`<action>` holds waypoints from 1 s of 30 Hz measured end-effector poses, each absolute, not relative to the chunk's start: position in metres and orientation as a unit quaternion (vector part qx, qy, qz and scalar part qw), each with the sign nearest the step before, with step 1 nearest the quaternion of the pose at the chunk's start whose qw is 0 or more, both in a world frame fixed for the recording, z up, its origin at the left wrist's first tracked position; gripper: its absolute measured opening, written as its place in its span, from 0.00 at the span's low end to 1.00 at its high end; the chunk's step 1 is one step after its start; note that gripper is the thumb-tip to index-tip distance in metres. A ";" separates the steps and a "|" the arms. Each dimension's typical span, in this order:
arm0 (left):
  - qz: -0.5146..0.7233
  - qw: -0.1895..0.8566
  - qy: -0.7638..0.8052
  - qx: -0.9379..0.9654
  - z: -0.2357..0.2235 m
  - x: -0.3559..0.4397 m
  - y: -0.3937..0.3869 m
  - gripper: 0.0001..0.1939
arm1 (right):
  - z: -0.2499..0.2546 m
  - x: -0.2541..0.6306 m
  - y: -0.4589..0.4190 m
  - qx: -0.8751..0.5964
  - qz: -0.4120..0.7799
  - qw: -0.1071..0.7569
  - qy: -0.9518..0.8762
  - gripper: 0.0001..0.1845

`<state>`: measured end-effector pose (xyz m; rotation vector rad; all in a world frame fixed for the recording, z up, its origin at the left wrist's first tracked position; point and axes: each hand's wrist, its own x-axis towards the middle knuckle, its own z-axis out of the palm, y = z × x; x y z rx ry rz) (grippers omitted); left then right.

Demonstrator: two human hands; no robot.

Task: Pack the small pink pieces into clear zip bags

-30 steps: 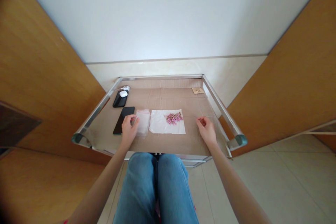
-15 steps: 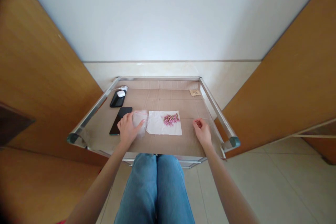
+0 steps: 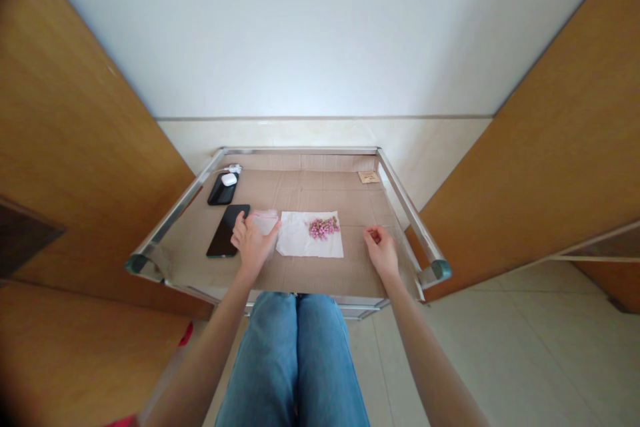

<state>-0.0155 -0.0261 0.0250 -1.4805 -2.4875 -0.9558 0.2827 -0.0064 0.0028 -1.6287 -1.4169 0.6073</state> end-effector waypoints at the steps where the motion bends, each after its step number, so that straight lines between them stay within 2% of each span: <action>1: -0.312 0.048 -0.816 -0.485 0.025 -0.016 -0.026 0.37 | 0.003 0.283 -0.006 -0.654 0.244 0.435 -0.568 0.14; 13: -0.314 0.090 -0.744 -0.582 0.050 0.003 -0.042 0.30 | 0.005 0.281 -0.005 -0.665 0.249 0.423 -0.563 0.15; 19: -0.299 0.061 -0.699 -0.647 0.038 0.039 -0.042 0.31 | 0.002 0.282 -0.005 -0.666 0.246 0.419 -0.566 0.13; 30: -0.303 0.008 -0.655 -0.692 0.026 0.044 -0.044 0.30 | 0.023 0.251 -0.001 -0.683 0.189 0.273 -0.650 0.13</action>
